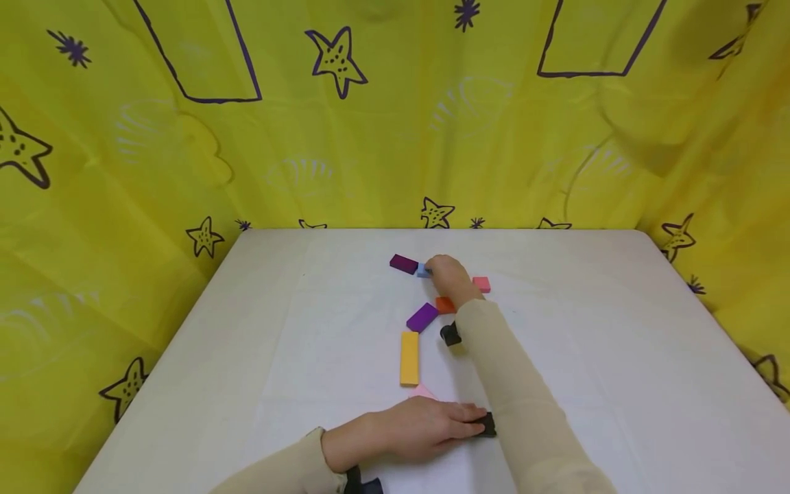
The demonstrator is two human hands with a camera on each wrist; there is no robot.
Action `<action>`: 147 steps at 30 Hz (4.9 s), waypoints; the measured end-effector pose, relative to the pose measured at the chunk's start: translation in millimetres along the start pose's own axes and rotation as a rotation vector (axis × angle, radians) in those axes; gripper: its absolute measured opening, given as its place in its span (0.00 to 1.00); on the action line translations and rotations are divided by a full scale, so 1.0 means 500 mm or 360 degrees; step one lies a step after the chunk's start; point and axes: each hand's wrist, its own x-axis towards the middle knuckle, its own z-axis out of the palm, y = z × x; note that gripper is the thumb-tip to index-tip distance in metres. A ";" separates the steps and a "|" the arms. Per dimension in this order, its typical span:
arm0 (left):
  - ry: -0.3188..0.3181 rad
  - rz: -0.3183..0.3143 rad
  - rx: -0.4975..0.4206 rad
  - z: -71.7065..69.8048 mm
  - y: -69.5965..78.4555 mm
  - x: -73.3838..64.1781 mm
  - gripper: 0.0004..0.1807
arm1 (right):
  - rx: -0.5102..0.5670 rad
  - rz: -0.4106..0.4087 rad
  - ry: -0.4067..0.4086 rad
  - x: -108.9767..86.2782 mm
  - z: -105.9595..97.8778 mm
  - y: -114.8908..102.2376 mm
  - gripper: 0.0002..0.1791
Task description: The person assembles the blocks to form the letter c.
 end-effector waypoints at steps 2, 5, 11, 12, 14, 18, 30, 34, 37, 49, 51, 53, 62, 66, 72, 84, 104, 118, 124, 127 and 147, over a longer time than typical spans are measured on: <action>0.0008 -0.0008 0.0028 0.000 0.001 0.000 0.20 | -0.0047 -0.0032 0.0009 -0.001 0.000 0.002 0.15; 0.0015 -0.0021 0.0053 -0.001 0.003 0.000 0.20 | -0.0079 -0.0019 -0.0002 -0.005 -0.004 0.012 0.14; 0.0006 -0.0031 0.0057 -0.003 0.003 -0.001 0.21 | -0.0104 0.0038 -0.0016 -0.014 -0.019 0.055 0.14; 0.0004 -0.0030 0.0056 -0.003 0.003 -0.002 0.21 | -0.0110 0.0029 -0.0008 -0.016 -0.021 0.062 0.14; -0.0001 -0.0029 0.0069 -0.004 0.003 -0.002 0.21 | -0.0108 0.0023 0.0009 -0.019 -0.024 0.074 0.13; -0.0012 -0.0026 0.0058 -0.005 0.003 -0.003 0.21 | -0.0110 0.0007 0.0050 -0.027 -0.030 0.088 0.13; -0.0004 -0.0043 -0.0006 -0.006 0.004 -0.006 0.20 | -0.0073 0.0096 0.0010 -0.032 -0.048 0.120 0.11; -0.0004 -0.0038 -0.0035 -0.005 0.004 -0.003 0.21 | -0.0061 0.0134 0.0011 -0.035 -0.057 0.139 0.11; -0.0015 -0.0044 -0.0037 -0.005 0.005 -0.002 0.21 | -0.0016 0.0175 -0.0009 -0.040 -0.064 0.149 0.10; -0.0057 -0.0072 -0.0098 -0.004 0.002 0.000 0.21 | 0.0043 0.0204 0.0026 -0.077 -0.083 0.191 0.11; -0.0055 -0.0067 -0.0096 -0.005 0.003 -0.001 0.21 | 0.0038 0.0179 0.0052 -0.089 -0.084 0.202 0.10; -0.0057 -0.0065 -0.0104 -0.005 0.003 0.000 0.21 | 0.0031 0.0158 0.0080 -0.103 -0.086 0.214 0.10; -0.0042 -0.0056 -0.0115 -0.002 0.002 0.007 0.21 | -0.0015 0.0060 0.0106 -0.160 -0.094 0.247 0.09; -0.0041 -0.0070 -0.0121 -0.004 0.002 0.009 0.21 | -0.0073 -0.0018 0.0141 -0.183 -0.095 0.248 0.08; -0.0037 -0.0067 -0.0100 -0.004 0.003 0.009 0.21 | -0.0111 -0.0027 0.0161 -0.210 -0.085 0.240 0.07; 0.0004 -0.0047 -0.0101 -0.006 0.002 0.009 0.20 | -0.0126 -0.0081 0.0138 -0.264 -0.080 0.223 0.07; 0.0038 -0.0044 -0.0023 -0.004 0.003 0.010 0.20 | -0.0064 -0.0188 0.0197 -0.341 -0.051 0.170 0.08; 0.0042 -0.0069 -0.0055 -0.003 0.004 0.010 0.20 | -0.0067 -0.0320 0.0275 -0.387 -0.029 0.145 0.09; 0.0049 -0.0075 -0.0064 0.003 0.006 0.012 0.19 | -0.0075 -0.0380 0.0285 -0.408 -0.019 0.132 0.10; 0.0034 -0.0087 -0.0080 0.002 0.006 0.013 0.19 | -0.0084 -0.0392 0.0292 -0.414 -0.015 0.126 0.10; 0.0054 -0.0078 -0.0072 -0.004 0.008 0.011 0.19 | -0.0109 -0.0406 0.0298 -0.442 -0.006 0.104 0.11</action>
